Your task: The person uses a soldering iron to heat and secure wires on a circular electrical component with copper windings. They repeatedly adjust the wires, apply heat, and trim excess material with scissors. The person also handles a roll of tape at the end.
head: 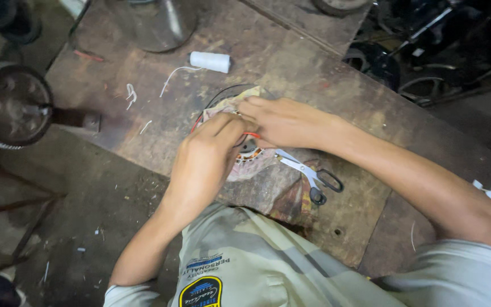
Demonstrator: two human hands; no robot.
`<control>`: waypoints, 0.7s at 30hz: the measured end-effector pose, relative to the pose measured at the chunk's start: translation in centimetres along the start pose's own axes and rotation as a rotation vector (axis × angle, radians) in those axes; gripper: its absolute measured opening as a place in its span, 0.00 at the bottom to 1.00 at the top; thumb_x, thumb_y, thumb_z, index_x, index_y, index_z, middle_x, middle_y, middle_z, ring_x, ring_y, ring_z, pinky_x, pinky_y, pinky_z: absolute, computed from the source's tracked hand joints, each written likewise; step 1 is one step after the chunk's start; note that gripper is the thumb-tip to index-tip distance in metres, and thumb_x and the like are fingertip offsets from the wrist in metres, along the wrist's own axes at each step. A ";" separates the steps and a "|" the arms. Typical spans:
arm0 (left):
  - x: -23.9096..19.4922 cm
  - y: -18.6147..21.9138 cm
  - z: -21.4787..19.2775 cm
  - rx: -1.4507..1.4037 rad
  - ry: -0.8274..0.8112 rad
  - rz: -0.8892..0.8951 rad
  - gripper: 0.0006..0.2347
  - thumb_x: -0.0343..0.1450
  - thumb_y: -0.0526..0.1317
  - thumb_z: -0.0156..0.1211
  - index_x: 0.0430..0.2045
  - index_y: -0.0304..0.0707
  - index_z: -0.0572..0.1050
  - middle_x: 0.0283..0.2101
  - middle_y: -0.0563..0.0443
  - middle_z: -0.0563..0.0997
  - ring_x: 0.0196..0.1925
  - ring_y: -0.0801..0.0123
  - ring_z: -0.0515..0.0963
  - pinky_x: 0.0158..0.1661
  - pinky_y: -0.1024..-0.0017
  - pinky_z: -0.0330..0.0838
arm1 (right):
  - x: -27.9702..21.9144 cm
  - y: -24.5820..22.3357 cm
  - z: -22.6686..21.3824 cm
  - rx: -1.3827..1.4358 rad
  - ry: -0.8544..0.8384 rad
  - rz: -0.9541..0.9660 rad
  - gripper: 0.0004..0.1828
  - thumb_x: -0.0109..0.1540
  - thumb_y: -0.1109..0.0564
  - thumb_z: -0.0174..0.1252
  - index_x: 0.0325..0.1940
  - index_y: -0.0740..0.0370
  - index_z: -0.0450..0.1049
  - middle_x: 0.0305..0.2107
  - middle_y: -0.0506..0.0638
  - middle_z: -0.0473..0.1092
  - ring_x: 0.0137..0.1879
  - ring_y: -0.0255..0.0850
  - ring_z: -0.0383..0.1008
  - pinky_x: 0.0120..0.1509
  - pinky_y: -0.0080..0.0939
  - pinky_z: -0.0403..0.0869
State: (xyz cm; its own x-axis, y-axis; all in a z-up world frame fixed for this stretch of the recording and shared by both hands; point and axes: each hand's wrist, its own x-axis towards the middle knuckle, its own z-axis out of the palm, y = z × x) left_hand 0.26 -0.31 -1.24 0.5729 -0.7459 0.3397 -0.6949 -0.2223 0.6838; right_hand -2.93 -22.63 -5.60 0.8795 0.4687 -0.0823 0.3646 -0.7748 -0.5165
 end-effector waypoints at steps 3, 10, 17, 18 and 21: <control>0.0 -0.1 -0.1 -0.041 0.005 0.000 0.12 0.65 0.28 0.63 0.42 0.36 0.76 0.45 0.44 0.80 0.49 0.48 0.81 0.46 0.58 0.75 | 1.1 0.0 -0.5 -0.005 -0.080 0.032 0.21 0.58 0.53 0.64 0.49 0.65 0.65 0.44 0.59 0.68 0.49 0.56 0.74 0.44 0.54 0.74; 0.1 -0.4 -0.5 -0.080 0.012 0.021 0.11 0.67 0.27 0.64 0.43 0.35 0.78 0.45 0.44 0.81 0.49 0.50 0.82 0.47 0.61 0.76 | 2.0 -0.8 -0.7 0.075 -0.127 0.283 0.07 0.67 0.54 0.57 0.44 0.61 0.72 0.35 0.59 0.76 0.45 0.58 0.78 0.46 0.56 0.73; -0.1 -0.7 -0.9 -0.111 -0.017 0.012 0.07 0.73 0.29 0.66 0.43 0.35 0.78 0.46 0.44 0.82 0.48 0.54 0.84 0.46 0.64 0.77 | -0.1 -0.8 0.3 -0.027 0.111 0.069 0.11 0.61 0.55 0.60 0.43 0.64 0.75 0.38 0.56 0.73 0.48 0.55 0.76 0.47 0.53 0.76; -0.1 -0.8 -0.9 -0.105 -0.022 0.013 0.07 0.73 0.29 0.66 0.43 0.35 0.79 0.47 0.44 0.82 0.47 0.54 0.84 0.46 0.65 0.77 | -0.5 -0.7 0.5 -0.096 0.139 0.001 0.10 0.60 0.55 0.60 0.42 0.63 0.77 0.39 0.54 0.73 0.50 0.53 0.76 0.47 0.52 0.77; 0.0 -1.0 -1.0 -0.100 -0.022 0.026 0.07 0.74 0.30 0.67 0.44 0.35 0.79 0.47 0.44 0.82 0.47 0.56 0.84 0.46 0.66 0.78 | -1.7 -1.0 1.2 -0.226 0.152 0.008 0.09 0.61 0.54 0.60 0.41 0.61 0.78 0.42 0.50 0.72 0.52 0.48 0.76 0.46 0.48 0.78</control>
State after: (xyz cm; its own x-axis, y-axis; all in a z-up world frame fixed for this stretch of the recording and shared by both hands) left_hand 1.36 0.56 -1.27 0.5450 -0.7643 0.3448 -0.6618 -0.1397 0.7366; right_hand -5.11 -22.15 -6.02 0.9123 0.4061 0.0523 0.4013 -0.8612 -0.3119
